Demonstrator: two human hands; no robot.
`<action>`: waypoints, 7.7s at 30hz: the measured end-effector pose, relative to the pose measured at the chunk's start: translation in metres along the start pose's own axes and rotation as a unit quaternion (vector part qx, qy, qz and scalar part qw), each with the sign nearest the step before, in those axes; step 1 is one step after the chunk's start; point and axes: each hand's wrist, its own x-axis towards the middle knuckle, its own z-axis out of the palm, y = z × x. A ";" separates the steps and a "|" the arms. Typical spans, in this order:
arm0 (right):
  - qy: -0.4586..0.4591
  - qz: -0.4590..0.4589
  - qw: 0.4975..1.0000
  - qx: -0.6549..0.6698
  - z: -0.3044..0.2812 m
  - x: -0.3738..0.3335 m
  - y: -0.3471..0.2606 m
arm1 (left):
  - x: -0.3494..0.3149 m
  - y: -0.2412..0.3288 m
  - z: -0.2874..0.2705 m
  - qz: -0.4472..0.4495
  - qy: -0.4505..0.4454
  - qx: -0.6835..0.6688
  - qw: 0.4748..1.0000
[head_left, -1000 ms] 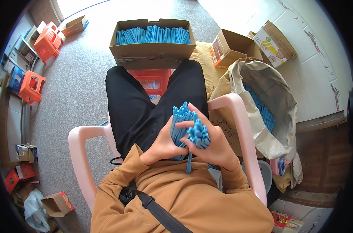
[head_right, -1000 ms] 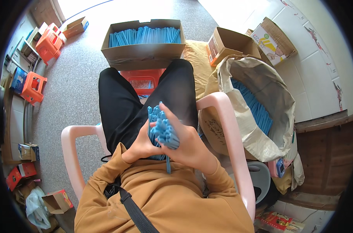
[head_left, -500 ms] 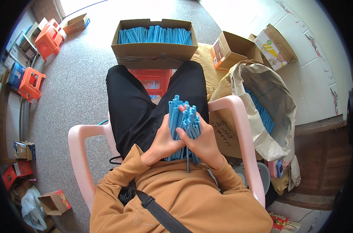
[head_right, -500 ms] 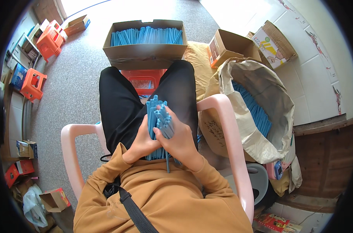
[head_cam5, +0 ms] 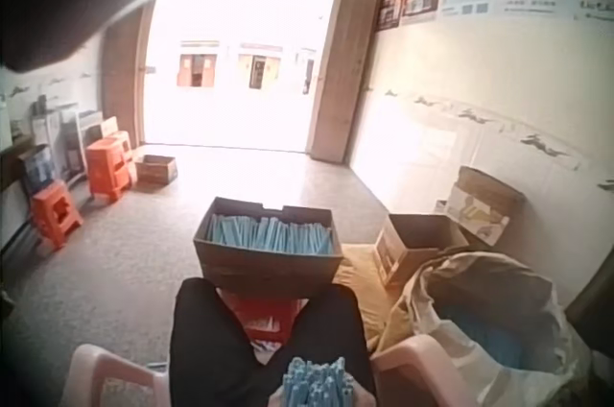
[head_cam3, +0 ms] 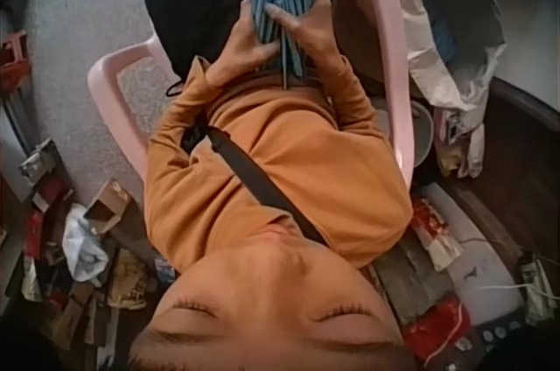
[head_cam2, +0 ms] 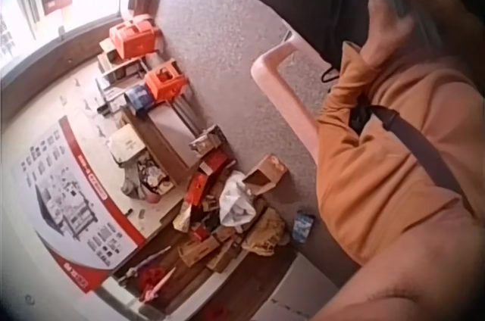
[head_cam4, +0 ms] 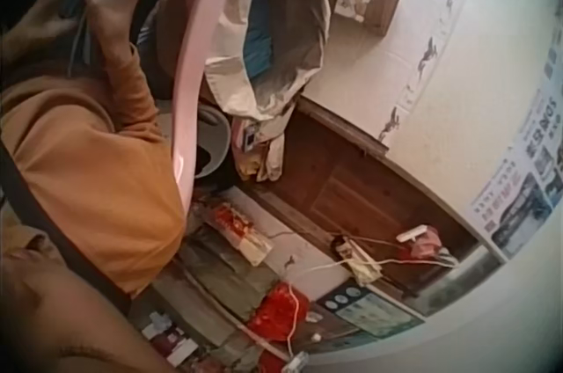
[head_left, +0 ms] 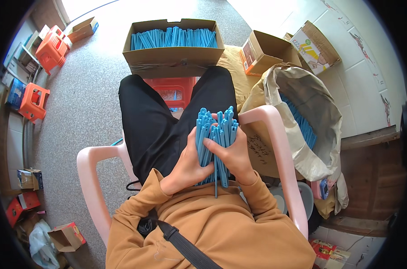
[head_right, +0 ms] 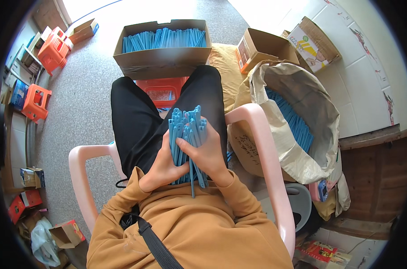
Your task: Manually sorting bundles of blue plastic components and placing them into a cardboard box.
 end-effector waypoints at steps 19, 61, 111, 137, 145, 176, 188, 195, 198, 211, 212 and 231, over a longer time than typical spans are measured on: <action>0.054 -0.013 0.998 -0.042 -0.003 0.003 0.014 | 0.006 -0.004 -0.007 -0.195 0.009 -0.337 0.921; -0.055 -0.005 0.993 0.107 0.003 -0.012 -0.005 | 0.000 -0.016 0.007 -0.043 0.124 -0.169 0.977; -0.083 -0.181 0.977 -0.076 -0.001 -0.027 -0.023 | -0.022 -0.021 -0.006 0.135 0.020 -0.009 0.991; -0.091 -0.220 0.969 0.072 0.003 -0.035 -0.015 | -0.021 -0.025 0.003 0.049 -0.023 -0.233 0.971; 0.013 -0.229 0.973 0.015 0.011 -0.035 -0.016 | -0.018 -0.020 0.001 0.096 -0.022 -0.105 0.990; -0.042 -0.085 0.991 0.091 -0.003 -0.022 -0.014 | -0.024 -0.025 -0.015 0.027 -0.080 -0.187 0.979; -0.066 -0.087 0.994 0.028 -0.004 -0.026 -0.014 | -0.024 -0.026 -0.011 -0.020 -0.066 -0.123 0.990; -0.047 -0.051 0.996 0.048 -0.003 -0.025 -0.014 | -0.013 -0.015 -0.002 0.064 -0.030 -0.022 0.997; 0.009 -0.099 0.994 0.039 0.006 -0.029 -0.005 | -0.015 -0.017 -0.001 0.048 -0.039 -0.019 0.998; 0.048 -0.065 0.997 0.008 0.007 -0.020 -0.011 | -0.013 -0.001 -0.002 0.081 -0.049 0.017 0.995; 0.019 -0.056 0.998 0.030 0.003 -0.018 -0.011 | -0.014 -0.001 -0.002 0.080 -0.048 0.017 0.995; -0.203 -0.110 0.939 0.253 -0.015 -0.021 0.007 | -0.022 -0.017 0.003 0.057 0.052 -0.157 0.985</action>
